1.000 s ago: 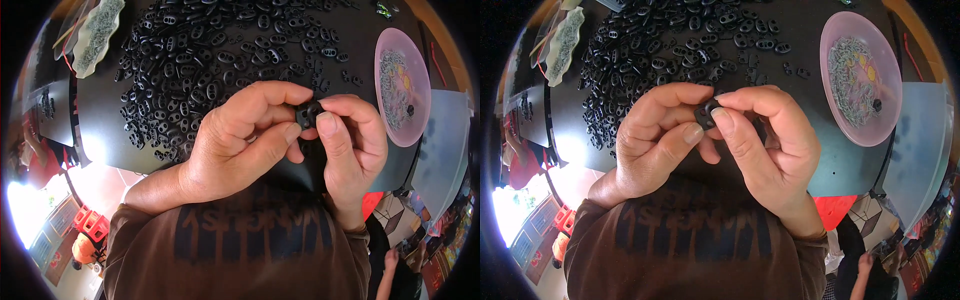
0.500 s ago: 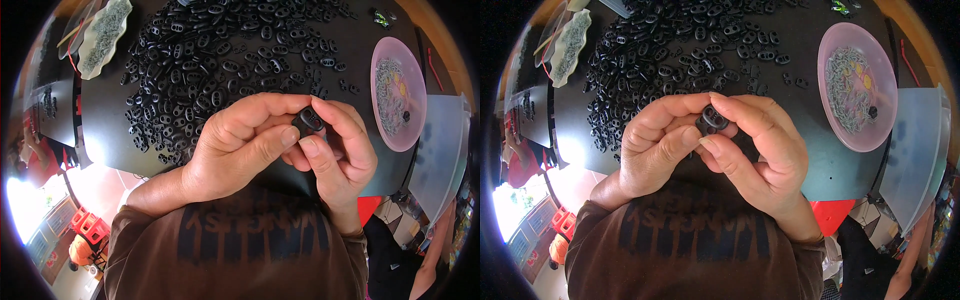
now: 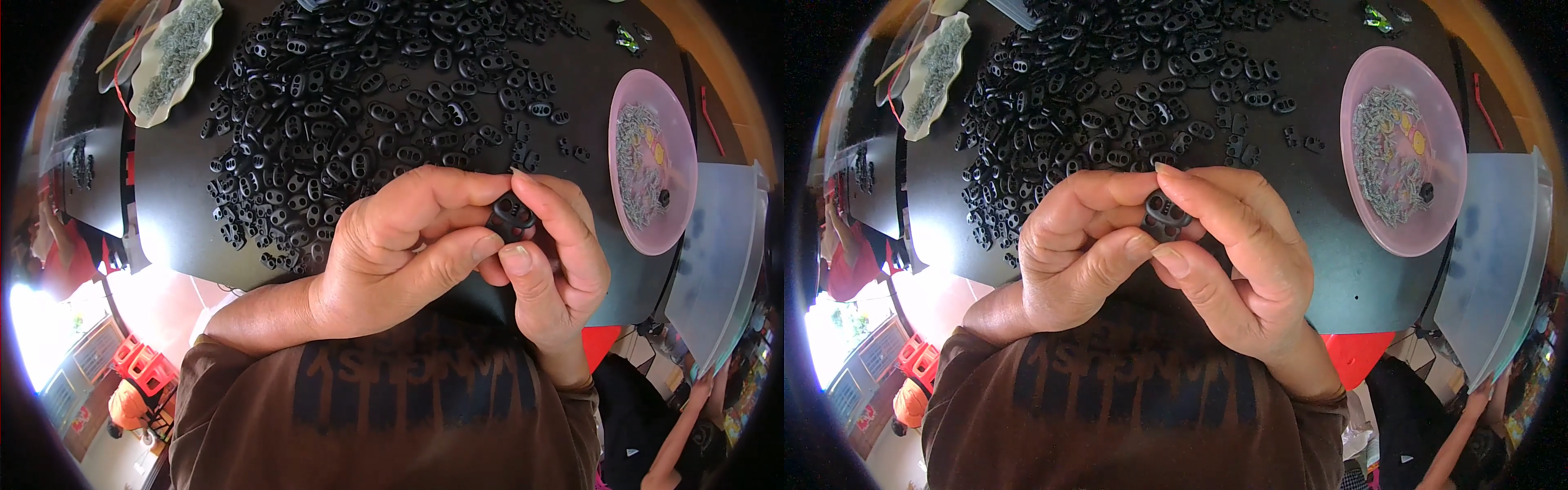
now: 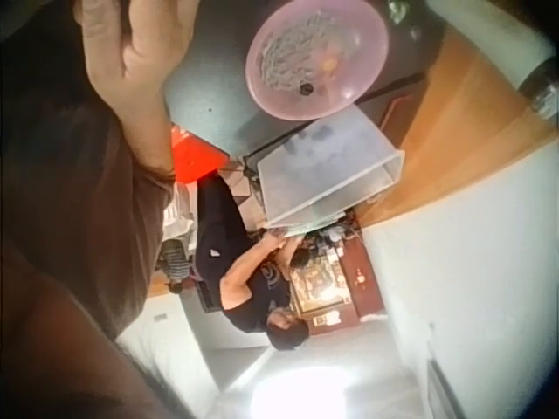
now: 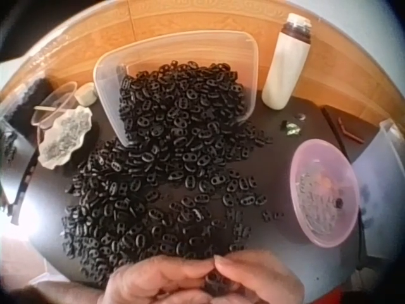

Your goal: The person assembles plastic cord locks by picking up small springs and plastic components from the table and fitting the springs and plastic parts together by hand.

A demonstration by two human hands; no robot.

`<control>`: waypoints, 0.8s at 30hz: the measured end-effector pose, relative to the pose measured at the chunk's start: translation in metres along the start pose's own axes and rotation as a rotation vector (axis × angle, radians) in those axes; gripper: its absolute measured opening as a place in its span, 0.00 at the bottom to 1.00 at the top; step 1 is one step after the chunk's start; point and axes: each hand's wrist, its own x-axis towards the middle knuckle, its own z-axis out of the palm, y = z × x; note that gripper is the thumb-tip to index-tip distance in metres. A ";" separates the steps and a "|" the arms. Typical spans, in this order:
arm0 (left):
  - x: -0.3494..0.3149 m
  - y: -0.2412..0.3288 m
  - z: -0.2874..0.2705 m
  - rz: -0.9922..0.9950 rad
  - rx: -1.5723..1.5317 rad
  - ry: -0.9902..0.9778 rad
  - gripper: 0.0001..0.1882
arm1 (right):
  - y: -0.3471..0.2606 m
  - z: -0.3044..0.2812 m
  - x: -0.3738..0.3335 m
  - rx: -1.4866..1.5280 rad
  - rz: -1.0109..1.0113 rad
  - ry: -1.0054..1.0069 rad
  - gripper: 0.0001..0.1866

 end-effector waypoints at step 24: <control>-0.001 -0.003 0.010 0.162 0.116 0.057 0.20 | -0.005 -0.004 -0.001 -0.161 -0.237 0.084 0.17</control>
